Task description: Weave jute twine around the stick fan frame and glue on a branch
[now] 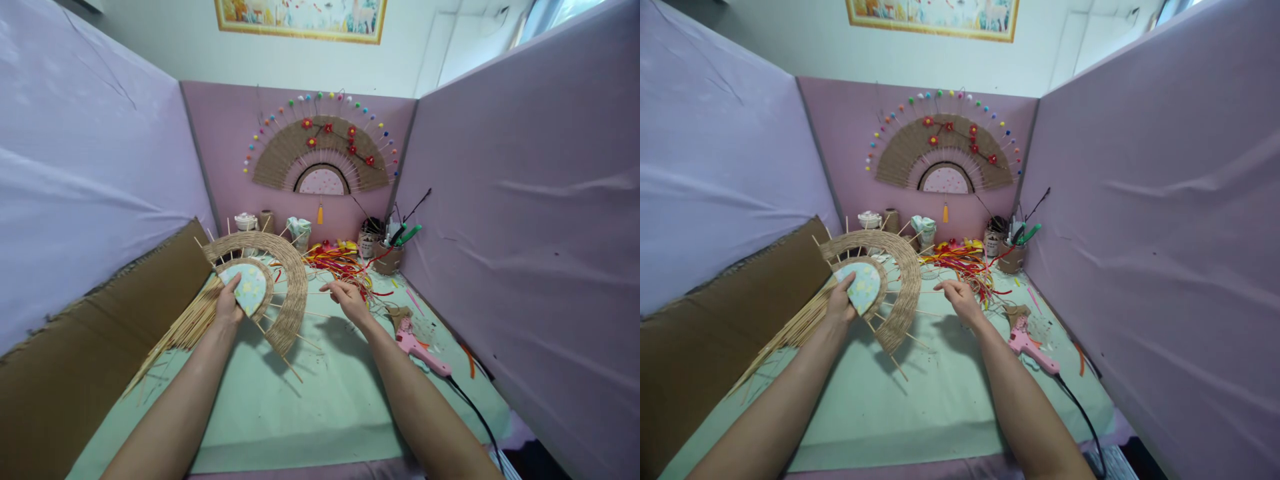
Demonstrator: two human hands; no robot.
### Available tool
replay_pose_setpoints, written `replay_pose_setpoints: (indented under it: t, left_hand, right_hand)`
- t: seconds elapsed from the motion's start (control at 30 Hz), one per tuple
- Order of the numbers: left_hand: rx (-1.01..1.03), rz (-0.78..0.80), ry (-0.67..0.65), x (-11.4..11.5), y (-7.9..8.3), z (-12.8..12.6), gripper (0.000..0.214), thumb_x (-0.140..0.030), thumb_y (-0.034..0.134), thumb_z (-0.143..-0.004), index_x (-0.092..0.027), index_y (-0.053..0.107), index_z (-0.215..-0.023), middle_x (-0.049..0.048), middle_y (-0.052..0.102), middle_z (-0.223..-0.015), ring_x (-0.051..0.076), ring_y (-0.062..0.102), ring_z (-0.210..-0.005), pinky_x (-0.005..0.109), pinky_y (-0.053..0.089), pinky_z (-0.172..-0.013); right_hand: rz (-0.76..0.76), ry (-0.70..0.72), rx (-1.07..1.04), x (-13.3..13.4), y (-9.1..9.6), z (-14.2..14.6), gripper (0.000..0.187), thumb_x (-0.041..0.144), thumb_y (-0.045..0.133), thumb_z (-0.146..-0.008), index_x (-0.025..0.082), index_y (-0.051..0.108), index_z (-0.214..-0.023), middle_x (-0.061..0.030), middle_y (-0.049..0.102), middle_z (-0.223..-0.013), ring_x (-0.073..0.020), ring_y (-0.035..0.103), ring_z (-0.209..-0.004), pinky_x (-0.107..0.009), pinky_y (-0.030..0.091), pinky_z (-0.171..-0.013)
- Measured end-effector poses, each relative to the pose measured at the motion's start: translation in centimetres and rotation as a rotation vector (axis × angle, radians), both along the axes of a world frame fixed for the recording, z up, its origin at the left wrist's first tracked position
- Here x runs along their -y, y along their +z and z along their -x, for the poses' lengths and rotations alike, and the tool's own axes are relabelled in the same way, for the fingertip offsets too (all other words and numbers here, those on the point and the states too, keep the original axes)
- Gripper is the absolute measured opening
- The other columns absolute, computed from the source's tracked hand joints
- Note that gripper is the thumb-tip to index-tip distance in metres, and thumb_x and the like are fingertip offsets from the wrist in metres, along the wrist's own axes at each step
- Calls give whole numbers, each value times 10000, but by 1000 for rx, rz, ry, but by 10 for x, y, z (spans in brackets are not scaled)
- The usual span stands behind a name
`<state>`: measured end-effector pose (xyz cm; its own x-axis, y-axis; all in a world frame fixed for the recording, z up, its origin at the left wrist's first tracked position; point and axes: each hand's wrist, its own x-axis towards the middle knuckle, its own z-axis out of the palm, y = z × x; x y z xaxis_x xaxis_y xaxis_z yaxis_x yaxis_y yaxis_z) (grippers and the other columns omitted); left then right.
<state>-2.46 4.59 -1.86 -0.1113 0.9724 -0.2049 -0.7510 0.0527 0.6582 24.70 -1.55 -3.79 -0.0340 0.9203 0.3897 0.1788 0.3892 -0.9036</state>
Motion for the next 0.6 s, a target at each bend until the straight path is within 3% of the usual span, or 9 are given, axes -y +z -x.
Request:
replay_pose_setpoints:
  t: [0.1, 0.23, 0.37, 0.6]
  left_hand:
    - [8, 13, 30, -1, 0, 1, 317, -124, 489, -875, -124, 597, -1173, 53, 736, -733, 189, 711, -704, 318, 561, -792]
    - [-1, 3, 94, -2, -2, -1, 272, -115, 522, -849, -106, 631, -1098, 69, 736, -767, 186, 706, -720, 322, 551, -809]
    - [-1, -39, 102, -3, -4, -3, 231, -102, 539, -833, -124, 657, -1031, 56, 736, -776, 170, 699, -691, 319, 548, -812]
    - [31, -33, 118, -2, -4, -3, 253, -124, 532, -846, -131, 645, -1073, 47, 735, -759, 169, 702, -699, 306, 551, -805]
  right_hand:
    - [-63, -91, 41, 2, 4, -2, 355, 434, 474, -865, 165, 704, -899, 23, 448, -540, -122, 406, -523, -249, 302, -516]
    - [-255, -258, 166, 10, 6, -1, 283, 381, 508, -871, 162, 688, -858, -34, 634, -741, -156, 553, -690, -256, 403, -648]
    - [-395, -365, 287, 20, 3, 4, 231, 324, 512, -882, 169, 650, -780, -35, 617, -707, -143, 530, -644, -253, 396, -631]
    - [-421, -210, 363, 28, 1, 10, 265, 321, 485, -904, 170, 661, -775, -30, 589, -663, -136, 507, -616, -260, 398, -616]
